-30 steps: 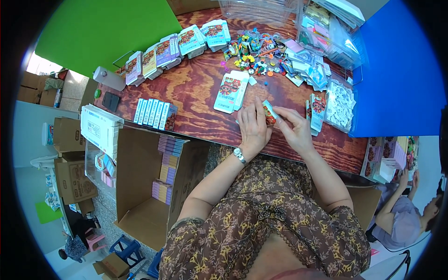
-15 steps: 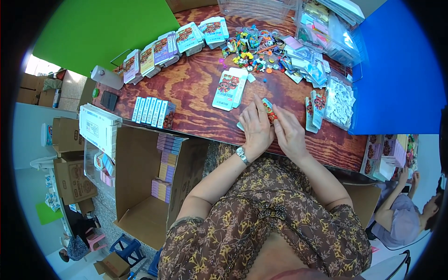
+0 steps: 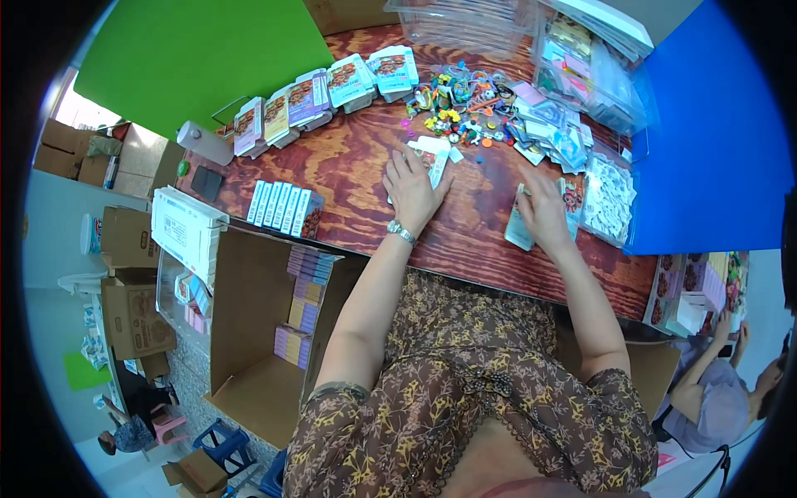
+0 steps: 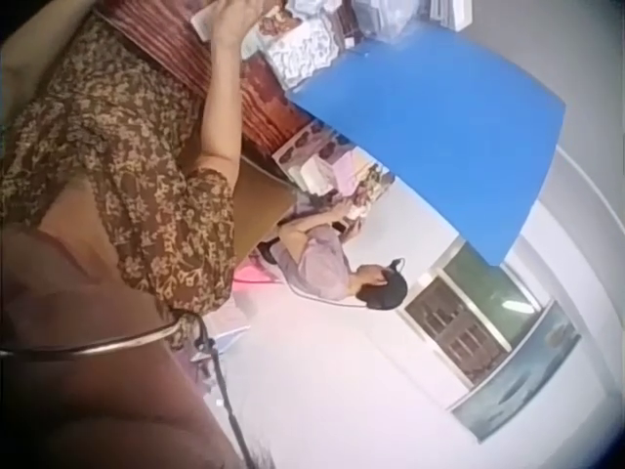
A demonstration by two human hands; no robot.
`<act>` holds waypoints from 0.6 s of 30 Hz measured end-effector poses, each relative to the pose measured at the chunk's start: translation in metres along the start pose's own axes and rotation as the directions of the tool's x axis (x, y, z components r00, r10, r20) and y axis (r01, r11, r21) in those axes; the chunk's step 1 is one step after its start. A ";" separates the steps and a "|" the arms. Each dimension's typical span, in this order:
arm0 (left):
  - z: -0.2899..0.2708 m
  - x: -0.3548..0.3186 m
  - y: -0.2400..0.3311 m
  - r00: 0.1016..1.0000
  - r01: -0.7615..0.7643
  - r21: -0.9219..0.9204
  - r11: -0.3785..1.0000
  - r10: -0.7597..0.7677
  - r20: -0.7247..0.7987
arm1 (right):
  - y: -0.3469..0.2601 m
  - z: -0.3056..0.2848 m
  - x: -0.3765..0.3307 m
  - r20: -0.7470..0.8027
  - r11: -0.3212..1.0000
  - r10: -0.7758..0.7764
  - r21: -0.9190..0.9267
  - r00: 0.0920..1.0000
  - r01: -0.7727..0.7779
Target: Sorting small colorful toy parts and placing them into containers for packaging.
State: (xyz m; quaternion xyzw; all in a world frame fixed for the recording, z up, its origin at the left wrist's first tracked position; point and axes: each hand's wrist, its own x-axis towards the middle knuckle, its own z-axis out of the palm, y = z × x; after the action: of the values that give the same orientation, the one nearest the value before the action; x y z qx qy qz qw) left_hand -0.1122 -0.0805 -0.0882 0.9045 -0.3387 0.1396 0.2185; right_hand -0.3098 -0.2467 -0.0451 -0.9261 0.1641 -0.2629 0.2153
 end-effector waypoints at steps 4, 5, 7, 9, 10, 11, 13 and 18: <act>-0.008 0.011 -0.002 0.961 0.180 -0.164 0.970 -0.138 0.239 | -0.019 0.005 -0.004 0.072 0.999 0.001 0.037 0.997 -0.003; -0.005 0.009 -0.006 0.961 0.180 -0.162 0.970 -0.139 0.237 | -0.022 0.006 -0.004 0.079 0.998 -0.003 0.057 0.997 -0.002; 0.000 0.003 -0.010 0.999 0.007 -0.150 0.989 -0.001 0.042 | -0.029 0.005 -0.003 0.080 0.997 -0.014 0.079 0.997 0.008; -0.002 -0.004 -0.006 1.000 -0.006 -0.202 0.979 0.004 -0.009 | -0.035 0.005 0.000 0.083 0.995 -0.023 0.099 0.996 0.015; -0.007 -0.007 -0.002 0.998 -0.021 -0.254 0.967 0.007 -0.058 | -0.037 0.004 0.000 0.079 0.994 -0.040 0.108 0.996 0.031; -0.012 -0.009 0.002 0.998 -0.022 -0.255 0.967 0.008 -0.056 | -0.040 0.004 0.001 0.076 0.992 -0.057 0.117 0.995 0.048; -0.023 -0.013 0.010 0.997 -0.025 -0.405 0.914 -0.008 -0.080 | -0.045 0.005 0.002 0.051 0.987 -0.082 0.140 0.995 0.074; -0.046 -0.032 0.040 0.995 -0.036 -0.476 0.879 -0.015 -0.102 | -0.067 0.010 0.008 -0.093 0.956 -0.198 0.200 0.976 0.213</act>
State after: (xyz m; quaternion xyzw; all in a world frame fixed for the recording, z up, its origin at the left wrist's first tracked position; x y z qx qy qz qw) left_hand -0.1670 -0.0676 -0.0495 0.8128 -0.3558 0.0993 0.4505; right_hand -0.2848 -0.1900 -0.0164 -0.9003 0.0460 -0.3329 0.2765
